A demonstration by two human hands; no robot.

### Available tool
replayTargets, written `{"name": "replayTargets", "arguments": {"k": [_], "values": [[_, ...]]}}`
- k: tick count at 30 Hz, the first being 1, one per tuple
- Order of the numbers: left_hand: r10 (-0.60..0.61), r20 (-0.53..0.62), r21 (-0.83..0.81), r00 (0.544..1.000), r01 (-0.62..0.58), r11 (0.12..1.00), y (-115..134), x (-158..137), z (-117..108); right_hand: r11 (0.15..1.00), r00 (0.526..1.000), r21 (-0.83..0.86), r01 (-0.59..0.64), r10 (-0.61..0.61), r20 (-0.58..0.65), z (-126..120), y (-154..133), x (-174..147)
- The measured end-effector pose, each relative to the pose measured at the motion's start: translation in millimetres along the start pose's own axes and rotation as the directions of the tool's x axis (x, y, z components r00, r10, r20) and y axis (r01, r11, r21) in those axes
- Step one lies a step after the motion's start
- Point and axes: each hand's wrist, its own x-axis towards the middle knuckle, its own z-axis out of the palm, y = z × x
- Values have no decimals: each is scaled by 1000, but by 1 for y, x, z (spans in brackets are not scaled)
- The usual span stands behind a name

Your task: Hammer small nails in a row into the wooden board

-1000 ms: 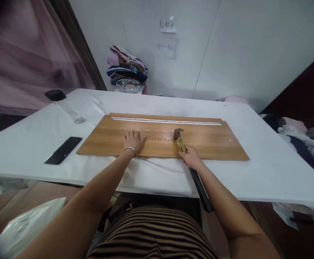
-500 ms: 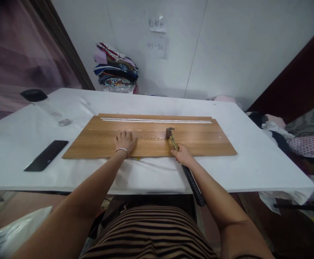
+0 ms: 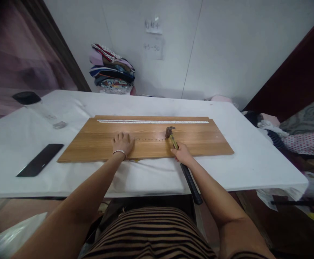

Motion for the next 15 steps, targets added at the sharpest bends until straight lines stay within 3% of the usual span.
{"name": "replayTargets", "arguments": {"k": [15], "values": [[-6,15,9,1000,6,1000,1,-1,-4,1000,999,-19,9,-8,44,4,-3,-6]]}}
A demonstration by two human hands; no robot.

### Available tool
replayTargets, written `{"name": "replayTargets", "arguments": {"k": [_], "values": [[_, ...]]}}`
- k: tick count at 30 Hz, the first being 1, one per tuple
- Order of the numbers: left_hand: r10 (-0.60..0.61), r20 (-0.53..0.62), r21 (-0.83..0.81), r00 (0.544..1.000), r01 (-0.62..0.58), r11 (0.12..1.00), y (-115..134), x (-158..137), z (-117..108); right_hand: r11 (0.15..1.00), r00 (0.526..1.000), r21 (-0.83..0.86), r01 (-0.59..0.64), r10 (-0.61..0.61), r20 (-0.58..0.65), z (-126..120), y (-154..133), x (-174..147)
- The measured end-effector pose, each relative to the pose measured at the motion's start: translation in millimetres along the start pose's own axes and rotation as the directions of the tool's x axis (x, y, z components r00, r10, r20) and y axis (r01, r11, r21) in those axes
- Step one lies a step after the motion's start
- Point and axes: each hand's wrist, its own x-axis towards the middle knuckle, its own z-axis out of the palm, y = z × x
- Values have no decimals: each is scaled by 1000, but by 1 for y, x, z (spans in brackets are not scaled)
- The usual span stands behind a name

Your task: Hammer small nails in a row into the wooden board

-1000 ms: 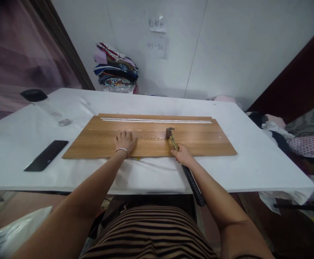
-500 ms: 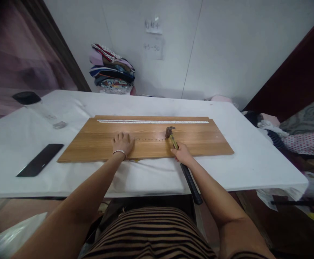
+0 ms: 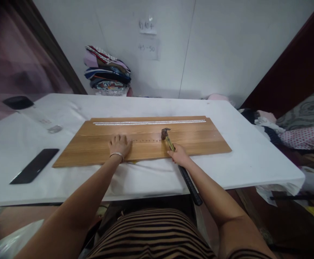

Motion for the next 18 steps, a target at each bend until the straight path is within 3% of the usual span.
{"name": "replayTargets", "arguments": {"k": [18], "values": [[8,-2,2,1000,-8,1000,-2,2,2,999,1000,-45,-4,4,-4,1,-8,-4]]}}
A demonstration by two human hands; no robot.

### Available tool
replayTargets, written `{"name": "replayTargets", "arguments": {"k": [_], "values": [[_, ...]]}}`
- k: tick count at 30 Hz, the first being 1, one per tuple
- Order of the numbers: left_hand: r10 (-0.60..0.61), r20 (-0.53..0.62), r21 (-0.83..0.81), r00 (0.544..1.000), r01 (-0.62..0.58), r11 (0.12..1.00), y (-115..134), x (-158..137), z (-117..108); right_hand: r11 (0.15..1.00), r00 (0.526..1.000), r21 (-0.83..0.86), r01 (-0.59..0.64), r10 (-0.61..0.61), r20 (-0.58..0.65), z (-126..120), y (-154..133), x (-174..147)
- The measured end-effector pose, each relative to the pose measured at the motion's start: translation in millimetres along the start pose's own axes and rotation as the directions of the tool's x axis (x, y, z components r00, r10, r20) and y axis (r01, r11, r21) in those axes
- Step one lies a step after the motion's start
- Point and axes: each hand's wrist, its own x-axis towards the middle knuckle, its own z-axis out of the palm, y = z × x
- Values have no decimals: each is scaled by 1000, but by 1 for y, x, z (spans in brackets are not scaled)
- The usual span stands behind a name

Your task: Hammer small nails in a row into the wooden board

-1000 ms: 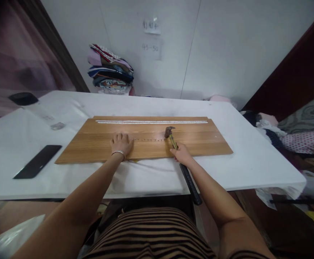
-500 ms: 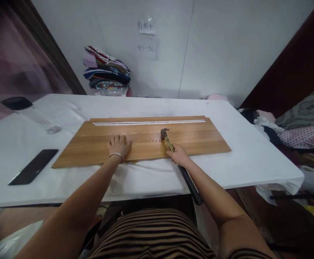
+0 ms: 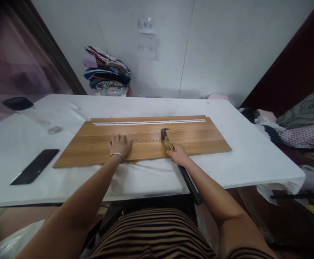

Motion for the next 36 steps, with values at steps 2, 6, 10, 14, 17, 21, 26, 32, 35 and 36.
{"name": "replayTargets", "arguments": {"k": [2,6,10,14,17,21,26,32,35,36], "values": [[2,3,0,1000,-2,1000,0,0,-1,1000,1000,6,12,-12,-6,2,0,1],[0,4,-2,1000,0,1000,1,-1,-2,1000,1000,18,23,-24,18,5,0,2],[-4,6,3,1000,4,1000,1,-1,-1,999,999,19,27,-28,41,6,0,3],[1,1,2,1000,-1,1000,0,0,1,999,999,24,28,-29,33,6,-2,2],[-1,-1,3,1000,1,1000,0,0,1,999,999,18,31,-32,38,7,-1,3],[0,4,8,1000,0,1000,1,-1,-1,999,998,4,38,-38,44,8,0,4],[-1,0,8,1000,1,1000,1,-1,-1,999,998,14,46,-47,38,9,-2,3],[-1,-4,6,1000,1,1000,0,0,1,999,998,-9,32,-32,57,10,-3,3],[-3,1,1,1000,3,1000,0,-1,0,999,998,9,42,-43,56,11,-2,4],[-5,3,-1,1000,5,1000,1,-1,0,999,997,9,50,-51,53,11,-2,4]]}}
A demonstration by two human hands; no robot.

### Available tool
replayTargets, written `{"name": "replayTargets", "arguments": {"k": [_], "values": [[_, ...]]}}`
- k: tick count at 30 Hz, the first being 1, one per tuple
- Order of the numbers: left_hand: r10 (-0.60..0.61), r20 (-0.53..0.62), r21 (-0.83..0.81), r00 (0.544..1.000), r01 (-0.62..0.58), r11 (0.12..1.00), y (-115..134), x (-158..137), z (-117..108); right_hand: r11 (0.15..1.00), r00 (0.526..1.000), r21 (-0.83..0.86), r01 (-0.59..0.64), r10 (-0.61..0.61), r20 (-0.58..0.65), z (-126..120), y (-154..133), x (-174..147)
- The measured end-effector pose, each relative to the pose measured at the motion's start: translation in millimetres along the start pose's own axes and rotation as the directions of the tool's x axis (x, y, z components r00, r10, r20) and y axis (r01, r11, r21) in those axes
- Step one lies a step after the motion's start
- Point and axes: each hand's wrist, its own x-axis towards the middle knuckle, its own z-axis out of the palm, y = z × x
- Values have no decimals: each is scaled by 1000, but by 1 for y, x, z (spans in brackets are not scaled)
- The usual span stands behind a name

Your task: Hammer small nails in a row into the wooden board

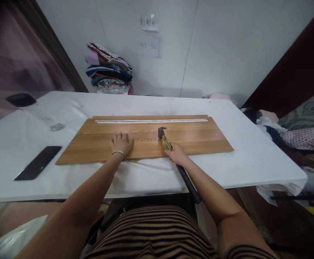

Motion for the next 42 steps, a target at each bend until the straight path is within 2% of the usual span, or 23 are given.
{"name": "replayTargets", "arguments": {"k": [34,42], "values": [[4,-13,-2,1000,-4,1000,1,-1,1,1000,1000,-31,-2,2,0,8,-13,-4],[5,-3,-9,1000,-5,1000,2,-2,-1,1000,1000,8,-12,12,20,12,-14,-1]]}}
